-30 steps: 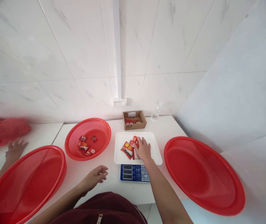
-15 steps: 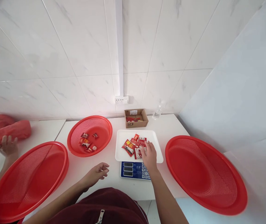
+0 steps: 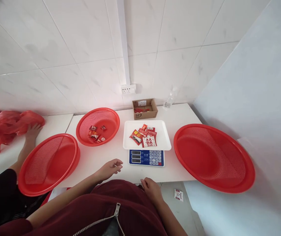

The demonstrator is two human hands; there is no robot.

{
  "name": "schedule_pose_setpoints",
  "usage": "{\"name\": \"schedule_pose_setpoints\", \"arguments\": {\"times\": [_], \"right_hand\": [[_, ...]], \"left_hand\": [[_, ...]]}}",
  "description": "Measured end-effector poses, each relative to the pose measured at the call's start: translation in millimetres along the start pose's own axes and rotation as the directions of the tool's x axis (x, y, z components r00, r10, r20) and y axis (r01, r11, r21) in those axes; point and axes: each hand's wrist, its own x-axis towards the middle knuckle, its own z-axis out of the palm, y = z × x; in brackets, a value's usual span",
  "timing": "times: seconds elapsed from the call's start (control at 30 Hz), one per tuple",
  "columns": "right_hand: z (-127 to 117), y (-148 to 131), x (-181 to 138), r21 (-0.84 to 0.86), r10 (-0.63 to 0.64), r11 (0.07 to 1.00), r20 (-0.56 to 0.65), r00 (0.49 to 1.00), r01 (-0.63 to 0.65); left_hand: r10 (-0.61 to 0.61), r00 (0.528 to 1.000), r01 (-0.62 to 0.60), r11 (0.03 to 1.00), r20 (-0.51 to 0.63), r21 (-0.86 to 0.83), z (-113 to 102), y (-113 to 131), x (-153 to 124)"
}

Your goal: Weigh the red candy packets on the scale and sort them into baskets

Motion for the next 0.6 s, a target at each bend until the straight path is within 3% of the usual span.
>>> {"name": "schedule_pose_setpoints", "arguments": {"times": [0.1,0.37,0.6], "right_hand": [[6.0,4.1,-7.4,-0.052,0.038,0.998,0.069,0.997,-0.035],[10.7,19.3,-19.2,-0.093,0.123,0.989,0.09,0.988,-0.114],[38.9,-0.4,-48.3,-0.074,0.166,0.985,0.167,0.972,-0.156]], "left_hand": [[0.02,0.999,-0.021,0.999,0.032,0.047,6.5,-6.6,-3.5],[0.054,0.997,-0.065,0.981,0.062,0.182,1.8,-12.9,-13.5],[0.065,0.99,-0.083,0.987,0.126,0.139,-2.0,-19.8,-35.0]]}}
